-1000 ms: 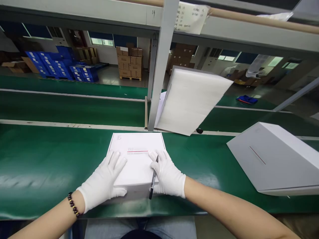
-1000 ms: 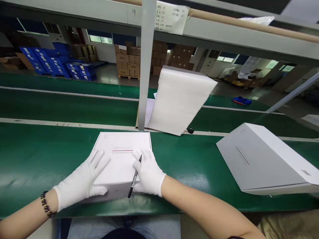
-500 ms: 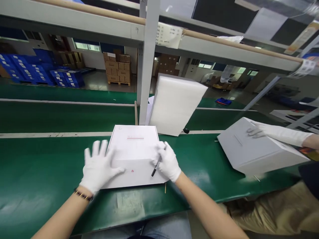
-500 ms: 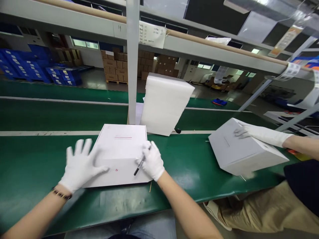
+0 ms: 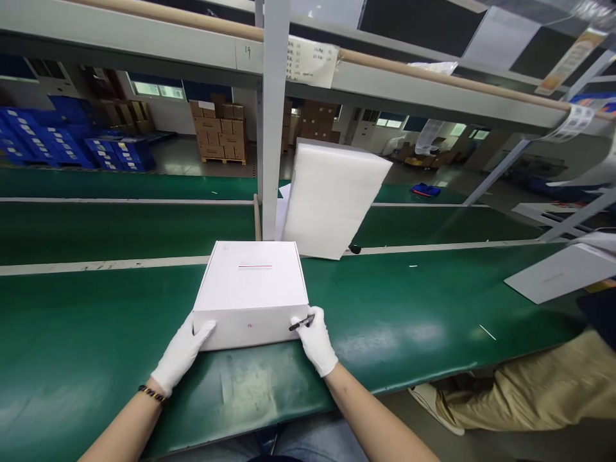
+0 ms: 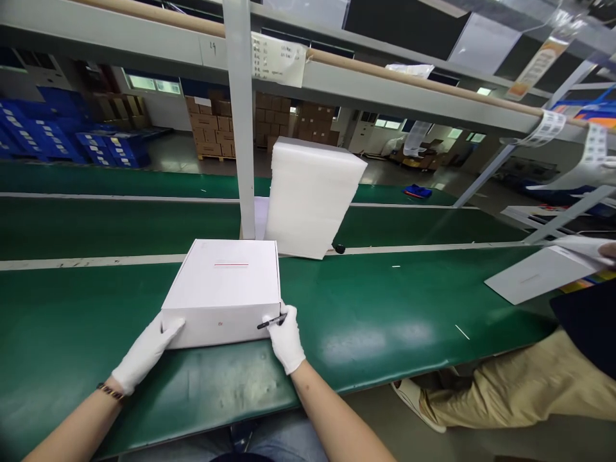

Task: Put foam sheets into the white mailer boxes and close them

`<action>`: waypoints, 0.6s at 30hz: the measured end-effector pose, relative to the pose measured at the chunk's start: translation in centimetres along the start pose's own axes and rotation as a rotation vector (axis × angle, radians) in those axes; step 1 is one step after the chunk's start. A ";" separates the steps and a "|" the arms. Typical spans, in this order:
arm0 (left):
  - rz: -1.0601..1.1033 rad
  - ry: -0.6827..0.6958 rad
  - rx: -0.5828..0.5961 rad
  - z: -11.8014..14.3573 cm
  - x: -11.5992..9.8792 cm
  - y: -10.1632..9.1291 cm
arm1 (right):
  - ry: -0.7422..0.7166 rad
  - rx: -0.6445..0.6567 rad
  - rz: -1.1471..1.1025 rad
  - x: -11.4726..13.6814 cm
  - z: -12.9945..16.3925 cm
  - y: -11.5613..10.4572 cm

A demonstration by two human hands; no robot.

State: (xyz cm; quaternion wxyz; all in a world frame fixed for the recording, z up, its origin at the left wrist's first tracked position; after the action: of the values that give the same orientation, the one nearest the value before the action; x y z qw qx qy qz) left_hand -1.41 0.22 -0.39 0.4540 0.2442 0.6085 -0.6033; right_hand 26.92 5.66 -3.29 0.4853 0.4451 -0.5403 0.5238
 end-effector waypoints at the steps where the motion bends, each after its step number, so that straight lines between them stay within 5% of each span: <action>1: -0.134 -0.018 -0.037 -0.6 0.6 -0.1 | 0.025 -0.011 0.060 0.0 -0.5 -0.2; 3: -0.359 0.009 -0.054 -1.7 1.5 -0.6 | 0.051 0.038 0.196 0.2 -1.5 -0.7; 7: -0.654 0.276 0.067 -3.5 2.4 -2.0 | -0.036 0.190 0.498 0.2 -2.7 -1.6; 10: -0.723 0.264 0.106 -4.7 2.6 -3.1 | -0.136 0.210 0.605 -0.1 -3.5 -1.8; 13: -0.620 0.223 0.128 -5.3 2.1 -3.7 | -0.158 0.227 0.509 -0.7 -4.4 -2.0; 18: -0.046 0.204 0.205 -6.9 -0.5 -2.9 | -0.187 0.148 -0.121 -0.4 -7.5 -0.8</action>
State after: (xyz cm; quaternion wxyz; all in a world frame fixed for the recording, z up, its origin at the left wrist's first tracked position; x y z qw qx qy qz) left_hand -5.39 6.47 0.58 0.3485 0.3353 0.5922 -0.6445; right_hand 28.20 13.08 -3.69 0.4291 0.5584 -0.5153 0.4884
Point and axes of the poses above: each hand's wrist, its own z-axis away from the middle knuckle, its own y-axis out of the palm, x = y × z, the point moved 2 cm from there along -z, towards the middle knuckle, and after that the axes turned 5 degrees about -z, right-handed, at the moved point
